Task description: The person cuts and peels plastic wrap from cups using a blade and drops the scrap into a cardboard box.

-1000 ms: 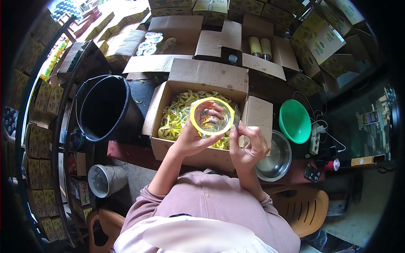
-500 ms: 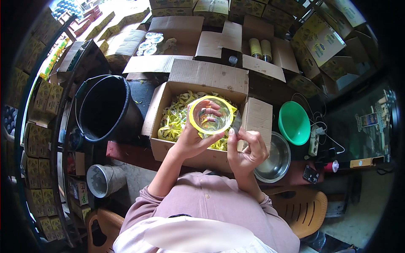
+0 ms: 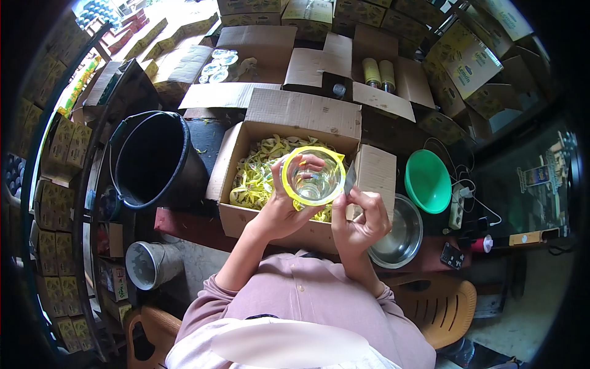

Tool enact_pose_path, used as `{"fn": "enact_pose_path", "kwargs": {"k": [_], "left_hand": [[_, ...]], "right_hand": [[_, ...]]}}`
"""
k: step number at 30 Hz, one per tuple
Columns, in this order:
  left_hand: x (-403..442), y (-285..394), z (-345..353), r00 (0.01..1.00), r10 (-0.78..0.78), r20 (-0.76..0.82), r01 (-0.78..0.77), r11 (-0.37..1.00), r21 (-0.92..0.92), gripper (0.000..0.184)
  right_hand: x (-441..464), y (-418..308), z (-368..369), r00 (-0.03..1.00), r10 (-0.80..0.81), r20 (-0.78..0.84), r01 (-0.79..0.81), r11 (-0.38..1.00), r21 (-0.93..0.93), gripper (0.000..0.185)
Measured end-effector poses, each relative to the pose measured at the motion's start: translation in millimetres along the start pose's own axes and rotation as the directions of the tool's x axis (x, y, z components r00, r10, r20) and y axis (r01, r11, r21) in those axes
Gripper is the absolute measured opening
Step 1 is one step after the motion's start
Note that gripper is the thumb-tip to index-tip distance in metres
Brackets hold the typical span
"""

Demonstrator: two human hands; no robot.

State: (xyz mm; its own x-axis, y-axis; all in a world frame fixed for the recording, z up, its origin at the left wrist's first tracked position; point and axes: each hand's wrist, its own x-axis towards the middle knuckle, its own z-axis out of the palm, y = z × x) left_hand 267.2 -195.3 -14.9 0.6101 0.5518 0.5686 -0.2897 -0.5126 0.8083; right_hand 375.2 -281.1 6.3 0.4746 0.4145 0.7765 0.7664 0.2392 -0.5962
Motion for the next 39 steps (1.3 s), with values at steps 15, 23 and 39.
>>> {"fn": "enact_pose_path", "kwargs": {"k": [15, 23, 39], "left_hand": [[-2.2, 11.1, -8.3, 0.990, 0.027, 0.136, -0.080, 0.914, 0.399, 0.085], [-1.8, 4.6, -8.6, 0.998, -0.031, 0.061, 0.020, 0.987, 0.161, 0.084], [-1.3, 15.6, -12.5, 0.987, 0.077, 0.137, -0.130, 0.895, 0.427, 0.088]], "right_hand": [[7.3, 7.8, 2.2, 0.999, -0.042, 0.008, 0.042, 0.998, -0.056, 0.022], [0.4, 3.4, -2.1, 0.999, -0.041, 0.010, 0.041, 0.999, 0.009, 0.020], [7.6, 10.6, -0.2, 0.999, -0.014, 0.038, 0.013, 1.000, 0.025, 0.024]]}}
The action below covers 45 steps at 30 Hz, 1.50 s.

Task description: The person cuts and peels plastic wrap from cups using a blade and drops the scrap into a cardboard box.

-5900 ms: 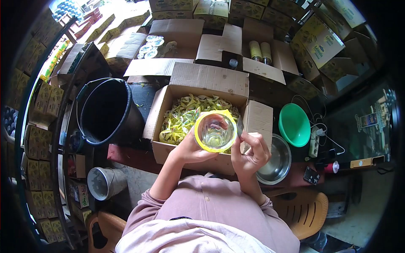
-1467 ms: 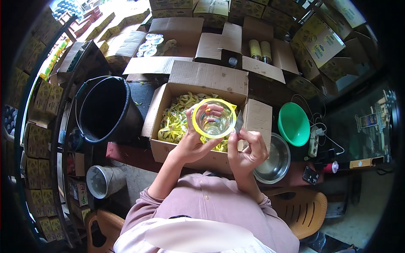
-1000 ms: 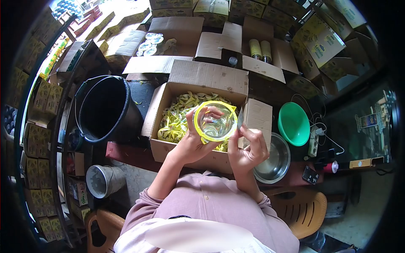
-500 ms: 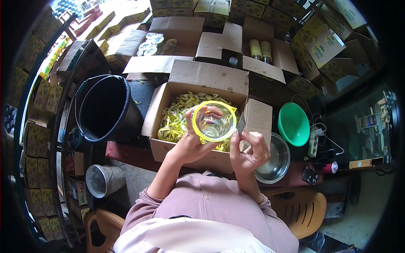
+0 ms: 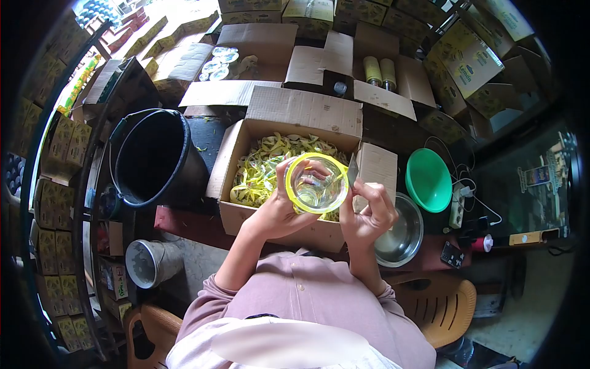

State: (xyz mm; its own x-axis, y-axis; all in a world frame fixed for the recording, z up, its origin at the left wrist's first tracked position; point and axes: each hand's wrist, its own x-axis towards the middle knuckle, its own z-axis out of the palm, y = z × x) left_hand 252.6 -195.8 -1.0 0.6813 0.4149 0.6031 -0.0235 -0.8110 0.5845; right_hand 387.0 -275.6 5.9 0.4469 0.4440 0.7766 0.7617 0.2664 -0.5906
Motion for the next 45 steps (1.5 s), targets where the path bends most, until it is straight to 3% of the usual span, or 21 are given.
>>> {"fn": "enact_pose_path", "kwargs": {"k": [4, 10, 14, 18, 21, 24, 27, 30, 34, 37, 40, 45], "left_hand": [[-7.1, -3.9, 0.6, 0.990, -0.131, 0.058, 0.133, 0.990, -0.036, 0.089], [-2.3, -6.9, 1.4, 0.998, -0.060, -0.020, 0.053, 0.966, -0.254, 0.089], [0.5, -7.4, 1.6, 1.000, -0.019, -0.015, 0.015, 0.978, -0.206, 0.085], [-7.9, -12.5, 2.0, 0.996, -0.028, -0.086, 0.028, 1.000, 0.003, 0.081], [-9.6, -13.8, 0.6, 0.998, -0.061, -0.023, 0.059, 0.996, -0.070, 0.082], [-13.6, -15.9, 4.6, 0.990, -0.141, 0.012, 0.139, 0.955, -0.264, 0.080], [-11.7, -21.1, 0.7, 0.997, -0.065, 0.044, 0.073, 0.973, -0.217, 0.083], [-10.6, -17.5, 6.0, 0.975, -0.222, 0.025, 0.206, 0.855, -0.476, 0.080], [-3.8, -12.0, 11.6, 0.968, -0.239, -0.072, 0.168, 0.838, -0.520, 0.072], [-4.4, -13.4, 9.9, 0.968, -0.243, -0.057, 0.175, 0.824, -0.540, 0.073], [-1.9, -10.7, 4.1, 0.982, -0.187, -0.022, 0.169, 0.927, -0.336, 0.074], [-7.8, -17.9, 6.1, 0.984, -0.180, 0.007, 0.172, 0.927, -0.334, 0.078]], "right_hand": [[0.0, 1.7, -0.6, 0.998, 0.049, 0.042, -0.051, 0.997, 0.061, 0.023], [-2.5, -1.9, -1.5, 0.998, 0.045, 0.035, -0.048, 0.996, 0.077, 0.022], [-2.9, 0.4, -0.4, 0.998, 0.037, 0.055, -0.041, 0.996, 0.084, 0.022], [1.0, -1.6, -4.9, 0.993, 0.060, 0.104, -0.069, 0.994, 0.084, 0.021], [2.8, -1.8, -6.5, 0.991, 0.054, 0.122, -0.064, 0.995, 0.079, 0.022], [4.4, -1.3, -6.8, 0.989, 0.061, 0.134, -0.075, 0.992, 0.100, 0.023], [5.2, -2.6, -6.7, 0.986, 0.069, 0.149, -0.085, 0.990, 0.108, 0.023], [5.7, -2.9, -3.0, 0.989, 0.055, 0.135, -0.071, 0.991, 0.118, 0.023], [3.1, -4.0, -1.8, 0.993, 0.058, 0.104, -0.068, 0.993, 0.096, 0.022], [2.6, -7.1, -3.4, 0.991, 0.059, 0.123, -0.070, 0.993, 0.091, 0.021], [3.1, -5.8, -4.3, 0.991, 0.058, 0.119, -0.070, 0.992, 0.100, 0.022], [6.5, -8.5, -4.7, 0.993, 0.031, 0.111, -0.035, 0.999, 0.040, 0.025]]}}
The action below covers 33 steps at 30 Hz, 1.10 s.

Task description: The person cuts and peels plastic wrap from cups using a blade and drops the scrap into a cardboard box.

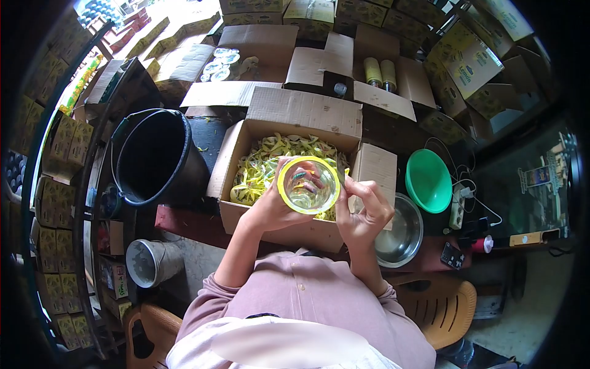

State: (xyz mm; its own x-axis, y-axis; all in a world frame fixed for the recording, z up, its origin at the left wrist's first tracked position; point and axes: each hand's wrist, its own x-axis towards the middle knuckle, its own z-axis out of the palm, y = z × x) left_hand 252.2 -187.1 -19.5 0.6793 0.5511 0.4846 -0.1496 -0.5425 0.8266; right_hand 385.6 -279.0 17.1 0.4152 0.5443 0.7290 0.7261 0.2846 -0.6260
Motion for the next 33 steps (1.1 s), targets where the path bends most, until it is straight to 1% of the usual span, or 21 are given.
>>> {"fn": "enact_pose_path", "kwargs": {"k": [1, 4, 7, 10, 11, 14, 15, 18, 19, 22, 25, 28, 31, 33], "left_hand": [[-0.4, -0.4, -0.5, 1.000, -0.010, 0.003, 0.010, 1.000, 0.008, 0.078], [-1.8, 0.3, -0.5, 0.999, -0.032, 0.035, 0.035, 0.995, -0.096, 0.076], [2.4, 5.4, -3.1, 0.986, 0.050, 0.161, -0.041, 0.998, -0.055, 0.074], [4.3, 0.8, 0.0, 0.995, 0.040, 0.089, -0.030, 0.994, -0.103, 0.074], [1.8, -3.2, 4.0, 0.999, -0.015, 0.038, 0.022, 0.979, -0.201, 0.070], [1.5, -5.6, 5.4, 0.993, -0.118, -0.010, 0.108, 0.935, -0.337, 0.067], [0.4, -4.0, 7.4, 0.995, -0.092, -0.027, 0.072, 0.904, -0.422, 0.067], [2.2, -3.7, 8.3, 0.993, -0.114, -0.030, 0.089, 0.889, -0.448, 0.069], [2.6, -1.0, 8.7, 0.991, -0.118, -0.059, 0.083, 0.904, -0.418, 0.068], [5.2, 6.9, 8.8, 0.992, -0.115, -0.059, 0.078, 0.898, -0.432, 0.067], [5.3, 8.0, 9.3, 0.994, -0.071, -0.083, 0.037, 0.935, -0.353, 0.066], [4.7, 6.2, 10.8, 0.994, -0.060, -0.089, 0.024, 0.931, -0.363, 0.067], [2.6, 5.1, 12.8, 0.992, -0.023, -0.128, -0.019, 0.950, -0.312, 0.069], [4.7, 8.0, 12.5, 0.994, -0.010, -0.111, -0.017, 0.972, -0.236, 0.071]], "right_hand": [[0.6, 0.1, 0.2, 1.000, -0.006, 0.001, 0.006, 1.000, -0.009, 0.026], [1.3, 3.9, 0.2, 1.000, -0.018, 0.016, 0.018, 0.999, 0.032, 0.027], [3.2, 7.3, 1.9, 0.998, 0.014, 0.055, -0.024, 0.985, 0.173, 0.027], [-3.2, 13.3, 4.7, 0.999, 0.038, -0.003, -0.037, 0.989, 0.143, 0.021], [-3.0, 12.2, 4.3, 0.999, 0.048, -0.023, -0.045, 0.992, 0.121, 0.020], [-3.5, 7.8, 3.3, 0.996, 0.060, -0.067, -0.056, 0.996, 0.065, 0.018], [-3.9, 7.3, 2.9, 0.996, 0.052, -0.069, -0.048, 0.998, 0.050, 0.017], [-5.7, 3.6, 2.8, 0.997, 0.031, -0.076, -0.031, 1.000, 0.002, 0.017], [-6.6, 2.2, 3.5, 0.997, 0.025, -0.078, -0.027, 1.000, -0.014, 0.017], [-11.2, 1.7, 6.6, 0.995, 0.012, -0.100, -0.012, 1.000, -0.004, 0.018], [-12.0, -0.5, 5.8, 0.990, -0.079, -0.121, 0.077, 0.997, -0.023, 0.020], [-13.4, -0.9, 5.8, 0.992, -0.063, -0.106, 0.062, 0.998, -0.021, 0.020], [-12.5, -0.7, 7.2, 0.993, -0.065, -0.103, 0.065, 0.998, -0.002, 0.020], [-12.4, 0.6, 7.6, 0.992, -0.076, -0.105, 0.076, 0.997, -0.009, 0.020]]}}
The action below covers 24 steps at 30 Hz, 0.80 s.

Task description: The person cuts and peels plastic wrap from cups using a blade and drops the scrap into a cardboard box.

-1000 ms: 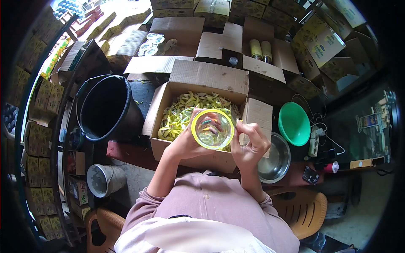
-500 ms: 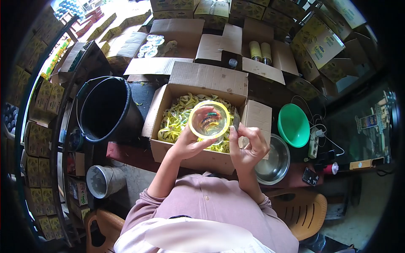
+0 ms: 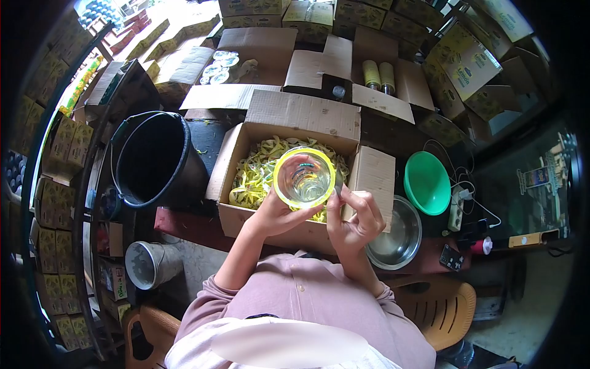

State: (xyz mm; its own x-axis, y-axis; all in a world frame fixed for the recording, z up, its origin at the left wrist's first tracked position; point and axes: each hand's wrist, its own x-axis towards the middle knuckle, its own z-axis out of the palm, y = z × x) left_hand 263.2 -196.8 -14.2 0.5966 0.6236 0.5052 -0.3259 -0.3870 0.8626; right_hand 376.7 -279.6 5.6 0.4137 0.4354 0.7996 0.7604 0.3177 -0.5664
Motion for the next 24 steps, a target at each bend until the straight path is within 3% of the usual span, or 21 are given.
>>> {"fn": "enact_pose_path", "kwargs": {"k": [10, 24], "left_hand": [[-1.8, -4.6, -3.6, 0.999, -0.033, -0.010, 0.035, 0.988, 0.148, 0.072], [0.0, 4.1, -13.3, 0.991, -0.124, 0.050, 0.116, 0.982, 0.147, 0.057]], "right_hand": [[3.6, -0.4, -0.6, 0.999, -0.051, -0.011, 0.051, 0.998, -0.038, 0.023], [7.2, 1.0, 1.8, 0.999, -0.046, 0.011, 0.046, 0.999, -0.006, 0.027]]}}
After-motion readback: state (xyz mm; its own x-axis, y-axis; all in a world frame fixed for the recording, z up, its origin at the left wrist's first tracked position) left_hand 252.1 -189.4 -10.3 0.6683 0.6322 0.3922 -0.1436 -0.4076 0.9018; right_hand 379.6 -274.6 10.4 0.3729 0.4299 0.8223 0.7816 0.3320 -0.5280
